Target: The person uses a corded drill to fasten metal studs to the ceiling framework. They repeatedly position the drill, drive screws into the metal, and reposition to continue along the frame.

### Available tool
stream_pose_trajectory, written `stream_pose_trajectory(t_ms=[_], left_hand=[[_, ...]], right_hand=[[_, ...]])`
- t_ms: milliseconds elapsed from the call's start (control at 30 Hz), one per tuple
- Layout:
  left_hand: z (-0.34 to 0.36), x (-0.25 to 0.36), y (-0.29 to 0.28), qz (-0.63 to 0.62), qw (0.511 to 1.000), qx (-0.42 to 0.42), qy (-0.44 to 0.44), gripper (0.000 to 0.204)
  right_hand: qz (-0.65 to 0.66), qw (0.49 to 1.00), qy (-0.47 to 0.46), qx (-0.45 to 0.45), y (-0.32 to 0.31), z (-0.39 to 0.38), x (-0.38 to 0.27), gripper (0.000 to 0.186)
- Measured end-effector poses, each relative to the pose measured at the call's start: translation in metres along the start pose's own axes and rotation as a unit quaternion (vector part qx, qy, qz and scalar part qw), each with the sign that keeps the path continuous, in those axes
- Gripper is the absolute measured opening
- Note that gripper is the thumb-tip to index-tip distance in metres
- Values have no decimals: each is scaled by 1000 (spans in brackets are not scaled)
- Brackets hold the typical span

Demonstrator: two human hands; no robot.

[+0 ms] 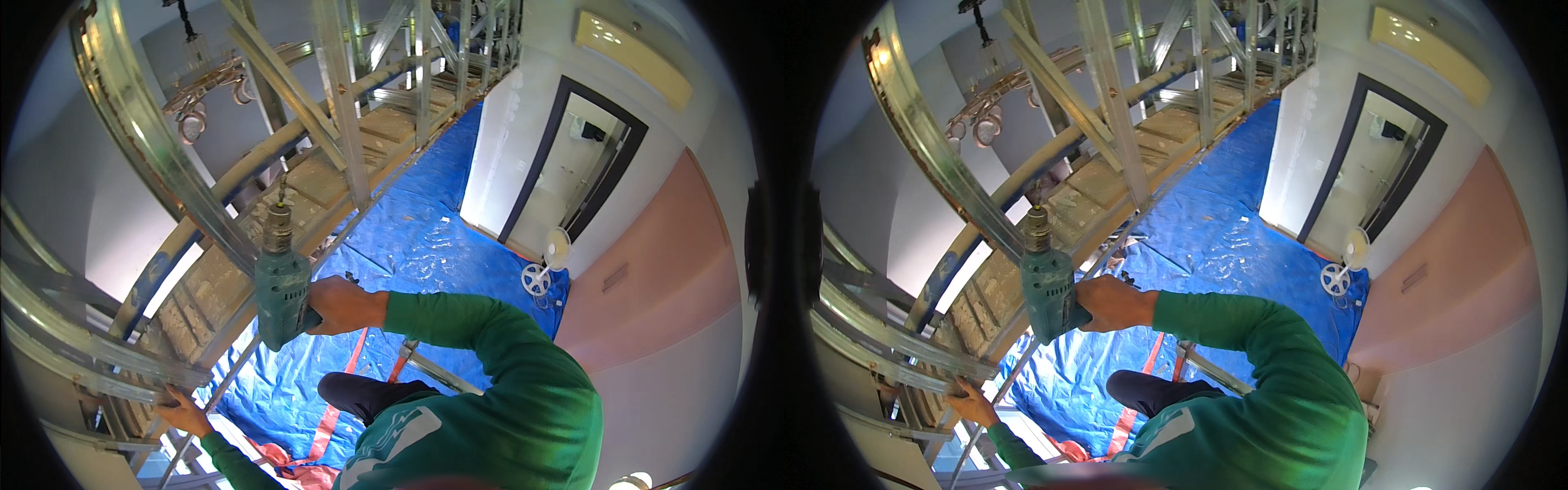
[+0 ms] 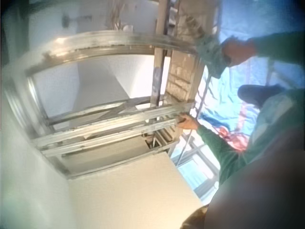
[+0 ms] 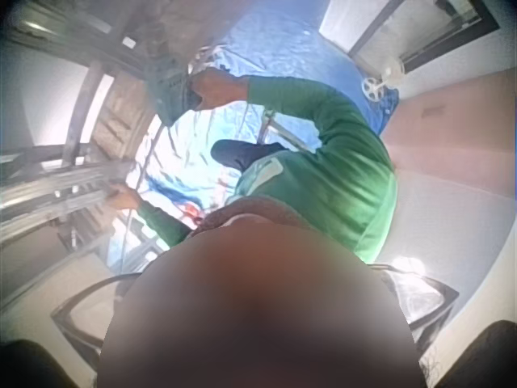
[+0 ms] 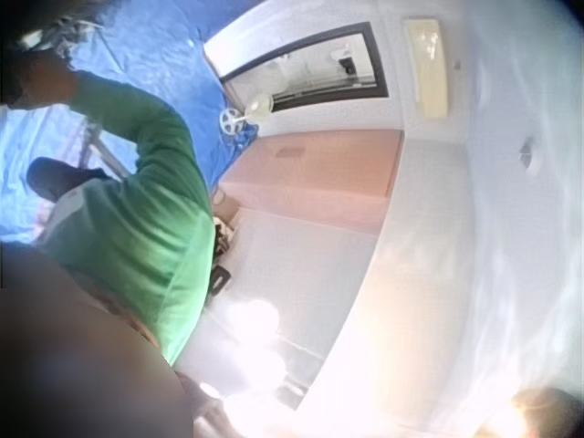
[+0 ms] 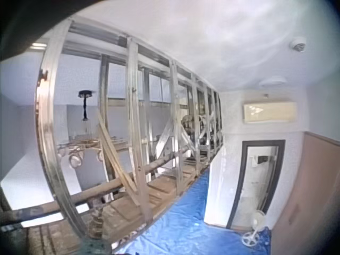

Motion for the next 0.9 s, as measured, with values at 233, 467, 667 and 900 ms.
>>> stream_pose_trajectory(t_ms=[233, 467, 667, 900], left_hand=[[-2, 4, 0, -9, 1000, -13, 4, 73], [-1, -3, 2, 12, 1000, -10, 7, 77], [-2, 2, 0, 13, 1000, 13, 25, 77], [-3, 2, 1, 18, 1000, 10, 11, 78]], right_hand=[[-17, 999, 32, -22, 4, 0, 4, 42], [-18, 999, 36, -12, 6, 0, 6, 40], [-23, 999, 41, -24, 5, 1, 6, 40], [-32, 997, 59, -34, 5, 3, 6, 41]])
Point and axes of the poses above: each hand's wrist, its own z-axis towards the middle knuckle, its own y-axis out of the palm, x = y × z, the point moved 6 cm from there along z, towards the middle knuckle, and after that the axes turned 11 degrees about -x, right-handed, at the moved point
